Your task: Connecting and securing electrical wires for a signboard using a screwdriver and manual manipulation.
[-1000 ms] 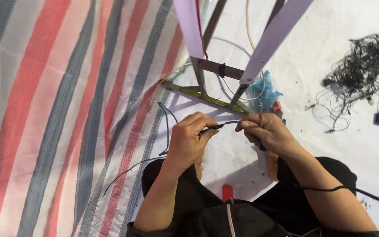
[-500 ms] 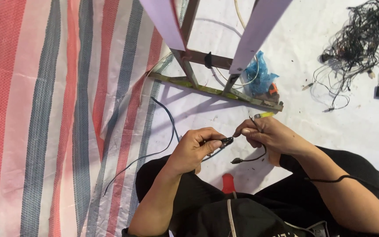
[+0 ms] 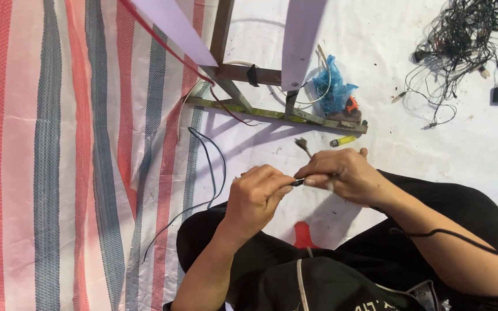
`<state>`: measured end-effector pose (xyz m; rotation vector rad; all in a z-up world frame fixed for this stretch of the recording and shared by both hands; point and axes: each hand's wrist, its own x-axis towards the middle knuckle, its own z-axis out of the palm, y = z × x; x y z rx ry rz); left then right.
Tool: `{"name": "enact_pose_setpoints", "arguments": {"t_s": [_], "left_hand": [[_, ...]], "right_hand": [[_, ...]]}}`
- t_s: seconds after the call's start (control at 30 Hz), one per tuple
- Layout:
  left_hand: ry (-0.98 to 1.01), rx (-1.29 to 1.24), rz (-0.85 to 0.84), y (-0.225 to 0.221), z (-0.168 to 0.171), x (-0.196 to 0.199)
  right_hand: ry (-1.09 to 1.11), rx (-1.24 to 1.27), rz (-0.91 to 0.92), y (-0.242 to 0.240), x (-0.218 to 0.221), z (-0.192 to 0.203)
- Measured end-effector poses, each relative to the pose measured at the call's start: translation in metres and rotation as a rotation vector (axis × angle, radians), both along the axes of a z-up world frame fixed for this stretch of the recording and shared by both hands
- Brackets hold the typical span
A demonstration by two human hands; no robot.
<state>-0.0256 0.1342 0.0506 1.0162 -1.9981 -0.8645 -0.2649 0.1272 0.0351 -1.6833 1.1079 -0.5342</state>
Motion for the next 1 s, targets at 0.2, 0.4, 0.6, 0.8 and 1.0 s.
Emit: {"name": "enact_pose_setpoints", "arguments": {"t_s": [0.2,0.4,0.6,0.8,1.0], "left_hand": [[-0.087,-0.599,0.329,-0.001,0.002,-0.01],[0.084,-0.315,-0.043,0.021,0.022,-0.016],[0.061,-0.298,0.139,0.02,-0.001,-0.017],[0.088,-0.221,0.147,0.026,0.004,-0.013],[0.327,0.179,0.252,0.018,-0.017,-0.012]], "right_hand": [[0.161,0.229,-0.148,0.01,-0.004,-0.038],[-0.294,0.585,-0.311,0.006,0.0,-0.015],[-0.641,0.531,-0.378,0.013,0.005,-0.033],[-0.68,0.552,-0.338,0.018,0.007,-0.032],[-0.617,0.522,-0.293,0.019,0.012,-0.021]]}}
